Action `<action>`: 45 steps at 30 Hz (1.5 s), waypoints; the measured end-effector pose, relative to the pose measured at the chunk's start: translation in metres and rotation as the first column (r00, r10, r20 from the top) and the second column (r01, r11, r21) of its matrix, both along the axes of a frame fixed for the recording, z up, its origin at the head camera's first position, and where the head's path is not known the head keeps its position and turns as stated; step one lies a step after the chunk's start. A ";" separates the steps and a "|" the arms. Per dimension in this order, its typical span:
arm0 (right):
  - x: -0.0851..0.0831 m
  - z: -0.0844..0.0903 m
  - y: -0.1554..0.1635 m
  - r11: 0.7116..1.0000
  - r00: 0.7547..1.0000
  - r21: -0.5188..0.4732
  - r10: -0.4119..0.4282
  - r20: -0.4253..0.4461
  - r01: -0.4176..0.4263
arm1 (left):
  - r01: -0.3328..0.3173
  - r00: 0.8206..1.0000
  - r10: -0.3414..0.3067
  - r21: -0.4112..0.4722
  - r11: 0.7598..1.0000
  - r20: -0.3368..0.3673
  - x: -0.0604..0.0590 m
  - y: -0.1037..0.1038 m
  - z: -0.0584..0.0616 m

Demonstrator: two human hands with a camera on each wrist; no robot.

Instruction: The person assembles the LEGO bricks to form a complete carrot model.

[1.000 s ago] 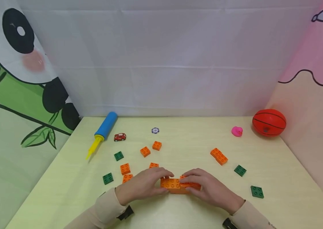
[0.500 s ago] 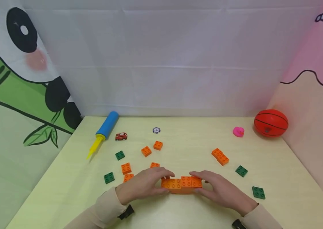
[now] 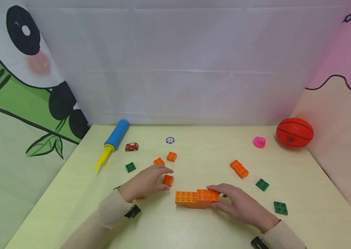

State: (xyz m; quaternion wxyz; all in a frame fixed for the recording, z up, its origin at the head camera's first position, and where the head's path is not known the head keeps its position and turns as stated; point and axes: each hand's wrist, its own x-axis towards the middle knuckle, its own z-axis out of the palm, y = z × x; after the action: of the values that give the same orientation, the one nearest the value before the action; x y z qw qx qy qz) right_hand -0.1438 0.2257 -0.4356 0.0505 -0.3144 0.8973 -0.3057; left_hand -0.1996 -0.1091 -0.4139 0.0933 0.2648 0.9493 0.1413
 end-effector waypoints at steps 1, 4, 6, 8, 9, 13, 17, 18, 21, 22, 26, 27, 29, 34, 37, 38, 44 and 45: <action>0.000 0.000 0.000 1.000 1.000 0.000 -0.002 -0.001 0.002 | 0.002 1.000 -0.002 -0.007 1.000 -0.002 -0.001 0.002 0.000; -0.002 0.001 0.000 1.000 1.000 -0.001 -0.005 -0.005 0.005 | 0.000 1.000 0.000 -0.031 1.000 -0.003 -0.004 0.007 0.000; -0.002 0.002 0.000 1.000 1.000 -0.006 -0.005 -0.004 0.005 | 0.000 1.000 0.000 -0.039 0.999 0.001 -0.004 0.011 -0.001; -0.002 0.001 -0.001 1.000 1.000 -0.013 -0.002 -0.006 0.002 | 0.002 1.000 -0.002 -0.043 0.999 0.011 -0.004 0.013 -0.003; -0.002 0.001 -0.001 1.000 1.000 -0.016 -0.001 -0.006 0.000 | 0.005 1.000 -0.005 -0.046 0.999 0.013 -0.004 0.013 -0.004; -0.002 0.000 -0.002 1.000 1.000 -0.017 0.008 -0.014 -0.008 | 0.008 0.999 -0.007 -0.017 1.000 0.033 -0.003 0.011 -0.009; -0.004 0.001 -0.004 1.000 1.000 0.003 0.007 0.007 -0.007 | 0.001 0.999 -0.005 0.096 0.995 0.043 0.003 0.008 -0.003; -0.004 0.002 -0.005 1.000 1.000 0.011 0.004 0.015 -0.004 | 0.001 0.999 -0.007 0.130 0.992 0.045 0.006 0.009 0.000; -0.006 0.003 -0.007 1.000 0.999 0.028 -0.001 0.038 0.000 | 0.023 0.999 -0.034 0.233 0.972 0.041 0.015 0.011 0.009; -0.006 0.004 -0.007 1.000 0.999 0.029 -0.001 0.042 0.000 | 0.042 0.998 -0.052 0.264 0.964 0.033 0.019 0.013 0.011; -0.007 0.004 -0.009 1.000 0.998 0.029 0.001 0.065 -0.003 | 0.148 0.988 -0.153 0.341 0.928 -0.014 0.030 0.022 0.011; -0.007 0.004 -0.010 1.000 0.998 0.028 0.002 0.069 -0.004 | 0.176 0.984 -0.177 0.341 0.924 -0.027 0.032 0.025 0.009; -0.007 0.004 -0.011 1.000 0.997 0.026 0.001 0.076 -0.003 | 0.210 0.977 -0.209 0.328 0.921 -0.037 0.034 0.029 0.006; -0.008 0.002 -0.011 1.000 0.998 0.014 0.008 0.069 -0.009 | 0.208 0.976 -0.217 0.284 0.936 -0.002 0.036 0.035 0.002; -0.008 0.001 -0.011 1.000 0.998 0.010 0.013 0.067 -0.013 | 0.208 0.976 -0.216 0.274 0.939 0.000 0.036 0.037 -0.001; -0.008 0.001 -0.011 1.000 0.998 0.009 0.013 0.067 -0.014 | 0.208 0.976 -0.216 0.272 0.940 0.001 0.036 0.038 -0.001; -0.009 0.001 -0.010 1.000 0.998 0.010 0.019 0.061 -0.020 | 0.198 0.979 -0.205 0.271 0.942 -0.003 0.035 0.041 -0.001; -0.009 0.001 -0.009 1.000 0.998 0.009 0.019 0.059 -0.020 | 0.194 0.980 -0.201 0.272 0.942 -0.003 0.035 0.042 0.000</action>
State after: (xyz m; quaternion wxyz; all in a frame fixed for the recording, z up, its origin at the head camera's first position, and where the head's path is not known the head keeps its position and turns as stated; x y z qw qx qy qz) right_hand -0.1528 0.2162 -0.4351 0.0815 -0.3137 0.8938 -0.3101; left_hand -0.1642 -0.0675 -0.4136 0.0818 0.3672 0.8884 0.2632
